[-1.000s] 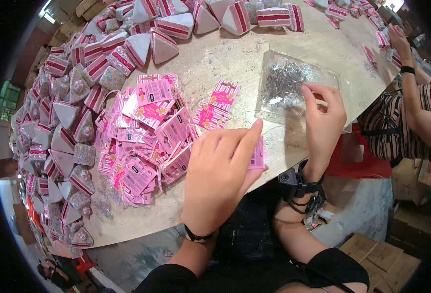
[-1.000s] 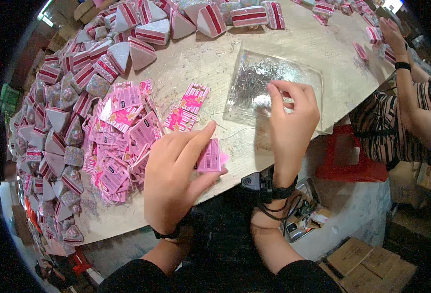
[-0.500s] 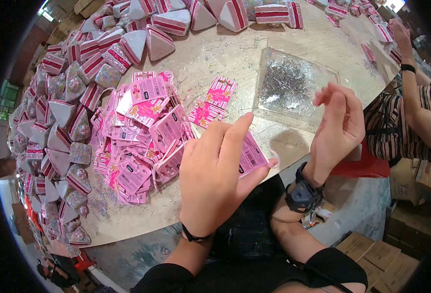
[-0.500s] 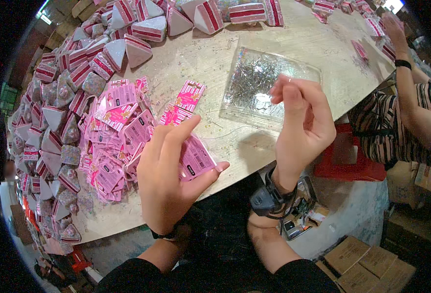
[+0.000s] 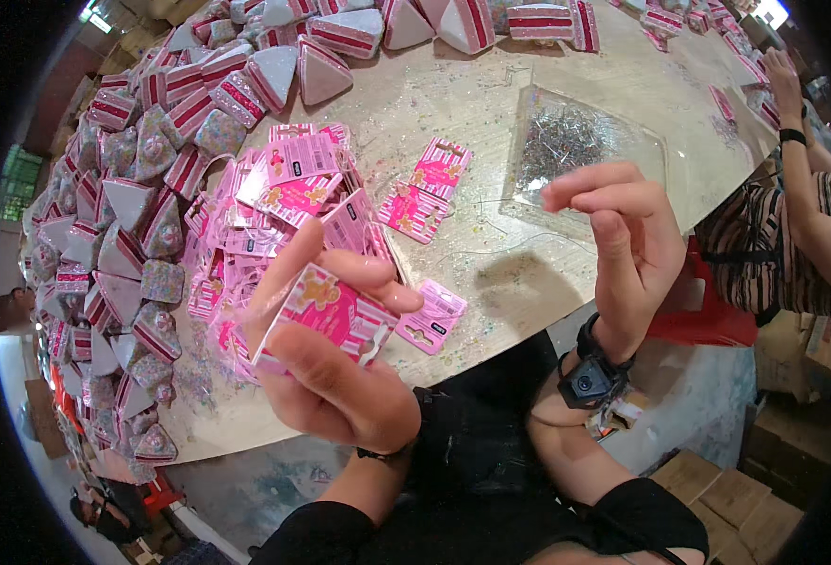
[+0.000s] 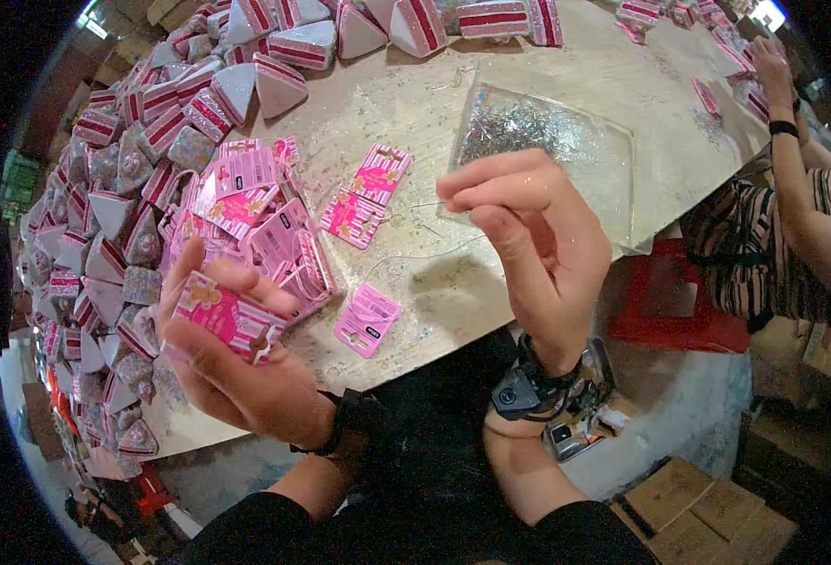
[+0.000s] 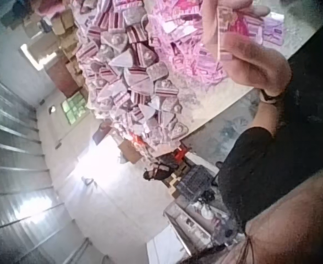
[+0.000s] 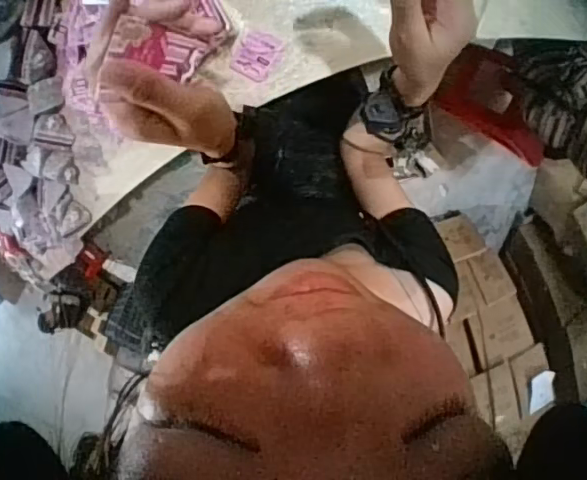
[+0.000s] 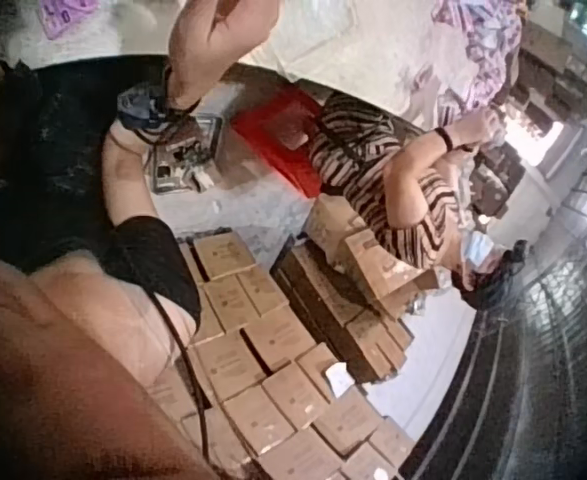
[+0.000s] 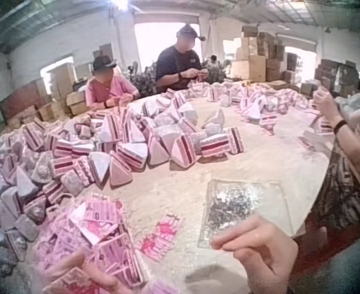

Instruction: The recorder packages small items into triangular boxes and pink packets at a workshop table.

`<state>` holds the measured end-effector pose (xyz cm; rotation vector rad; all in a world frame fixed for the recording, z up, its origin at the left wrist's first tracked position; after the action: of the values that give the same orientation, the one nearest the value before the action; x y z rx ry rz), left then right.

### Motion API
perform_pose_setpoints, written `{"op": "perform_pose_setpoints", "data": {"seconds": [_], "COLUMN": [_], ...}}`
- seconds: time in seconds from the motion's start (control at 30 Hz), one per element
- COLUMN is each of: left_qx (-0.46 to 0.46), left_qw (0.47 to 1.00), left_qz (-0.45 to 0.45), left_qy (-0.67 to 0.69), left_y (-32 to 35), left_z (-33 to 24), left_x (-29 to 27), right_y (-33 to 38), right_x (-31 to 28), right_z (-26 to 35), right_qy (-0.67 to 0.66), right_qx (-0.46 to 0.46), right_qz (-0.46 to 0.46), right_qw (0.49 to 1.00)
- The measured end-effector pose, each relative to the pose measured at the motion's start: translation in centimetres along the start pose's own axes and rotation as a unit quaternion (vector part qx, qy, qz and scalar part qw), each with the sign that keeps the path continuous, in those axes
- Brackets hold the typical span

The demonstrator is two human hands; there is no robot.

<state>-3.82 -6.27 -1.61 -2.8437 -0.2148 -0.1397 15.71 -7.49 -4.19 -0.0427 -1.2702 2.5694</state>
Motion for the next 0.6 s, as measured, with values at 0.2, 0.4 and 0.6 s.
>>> {"op": "perform_pose_setpoints", "data": {"seconds": [0.2, 0.4, 0.6], "left_qx": [0.018, -0.08, -0.087], "left_qw": [0.996, 0.935, 0.937], "left_qz": [0.037, 0.209, 0.21], "left_qy": [-0.075, -0.273, -0.264], "left_y": [-0.2, 0.7, 0.6], "left_z": [-0.7, 1.4, 1.1], "left_x": [0.3, 1.5, 2.4], "right_y": [0.0, 0.1, -0.1], "right_x": [0.9, 2.1, 2.1], "right_z": [1.4, 0.7, 0.5], "right_qy": [-0.083, -0.043, 0.047], "right_qx": [0.055, 0.062, 0.028], "right_qz": [0.031, 0.143, 0.191], "right_qw": [0.994, 0.987, 0.98]}}
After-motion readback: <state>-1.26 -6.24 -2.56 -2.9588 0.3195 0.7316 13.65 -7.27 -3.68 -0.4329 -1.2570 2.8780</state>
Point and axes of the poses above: each hand's wrist, its own y-axis away from the middle knuckle, its own x-axis out of the palm, z = x × y, the point moved 3 cm from there along -y, towards the middle knuckle, and after that the axes turned 11 degrees about -x, right-handed, at the moved point
